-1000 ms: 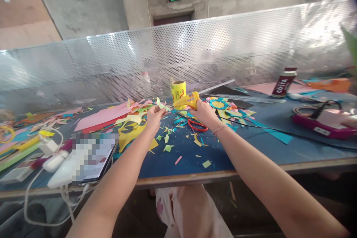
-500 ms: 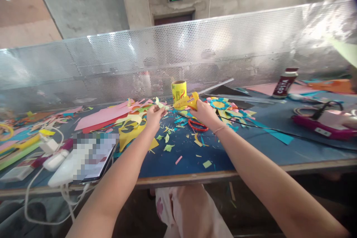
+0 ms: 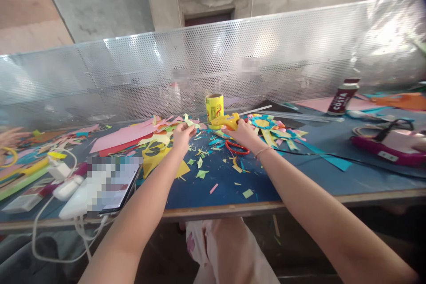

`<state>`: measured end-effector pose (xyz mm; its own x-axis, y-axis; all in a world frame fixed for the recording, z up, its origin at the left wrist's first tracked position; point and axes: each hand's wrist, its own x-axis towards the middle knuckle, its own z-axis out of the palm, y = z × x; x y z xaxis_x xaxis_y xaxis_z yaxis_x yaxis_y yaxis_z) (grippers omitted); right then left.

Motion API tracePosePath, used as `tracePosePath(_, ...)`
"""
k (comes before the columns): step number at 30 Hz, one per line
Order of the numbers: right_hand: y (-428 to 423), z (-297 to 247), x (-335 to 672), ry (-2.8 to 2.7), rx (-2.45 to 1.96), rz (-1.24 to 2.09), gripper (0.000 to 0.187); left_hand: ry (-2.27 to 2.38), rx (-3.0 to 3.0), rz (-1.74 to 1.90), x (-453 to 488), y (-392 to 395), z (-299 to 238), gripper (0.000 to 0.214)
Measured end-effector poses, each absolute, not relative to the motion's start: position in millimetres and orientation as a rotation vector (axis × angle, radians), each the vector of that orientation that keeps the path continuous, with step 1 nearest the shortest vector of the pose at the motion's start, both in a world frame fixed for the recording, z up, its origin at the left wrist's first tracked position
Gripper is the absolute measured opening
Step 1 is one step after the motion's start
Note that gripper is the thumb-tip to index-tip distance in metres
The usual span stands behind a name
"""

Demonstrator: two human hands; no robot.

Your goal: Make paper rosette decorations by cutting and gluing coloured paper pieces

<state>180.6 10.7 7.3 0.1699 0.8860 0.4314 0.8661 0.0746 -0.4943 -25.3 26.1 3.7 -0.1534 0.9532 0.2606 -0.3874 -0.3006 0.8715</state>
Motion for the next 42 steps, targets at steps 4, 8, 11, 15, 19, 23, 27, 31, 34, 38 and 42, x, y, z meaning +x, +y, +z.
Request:
tracePosePath(4,10,9,179,-1.694,-1.697,0.156,0.048,0.825,1.024,1.679,-26,27,4,0.020)
tracePosePath(8,9,10,176,-1.702,-1.657,0.163,0.053,0.872,1.064,1.685,-27,29,1,0.021)
tracePosePath(11,8,9,176,-1.701,-1.646,0.183,0.054,0.966,1.166,1.666,-27,31,-1,0.018)
tracePosePath(15,8,10,177,-1.713,-1.662,0.185,0.047,1.043,1.307,1.625,-28,34,-4,0.013)
tracePosePath(19,11,7,182,-1.793,-1.699,0.077,0.033,1.079,1.300,1.661,-32,37,-5,0.012)
tracePosePath(23,17,-6,187,-1.987,-1.740,-0.138,0.021,1.126,1.295,1.672,-36,39,-6,0.011)
tracePosePath(27,17,-14,185,-2.002,-1.744,-0.359,0.017,1.138,1.289,1.675,-37,40,-7,0.013)
tracePosePath(31,8,-12,165,-2.221,-1.372,-0.206,0.017,1.110,1.286,1.672,-37,42,-9,0.013)
tracePosePath(34,-5,-10,142,-2.479,-0.886,0.149,0.021,1.075,1.329,1.669,-37,43,-11,0.010)
tracePosePath(38,-18,-14,122,-2.695,-0.594,0.200,0.029,1.065,1.345,1.657,-36,47,-14,0.009)
tracePosePath(42,-19,-16,118,-2.758,-0.577,0.187,0.023,1.062,1.316,1.653,-34,52,-17,0.010)
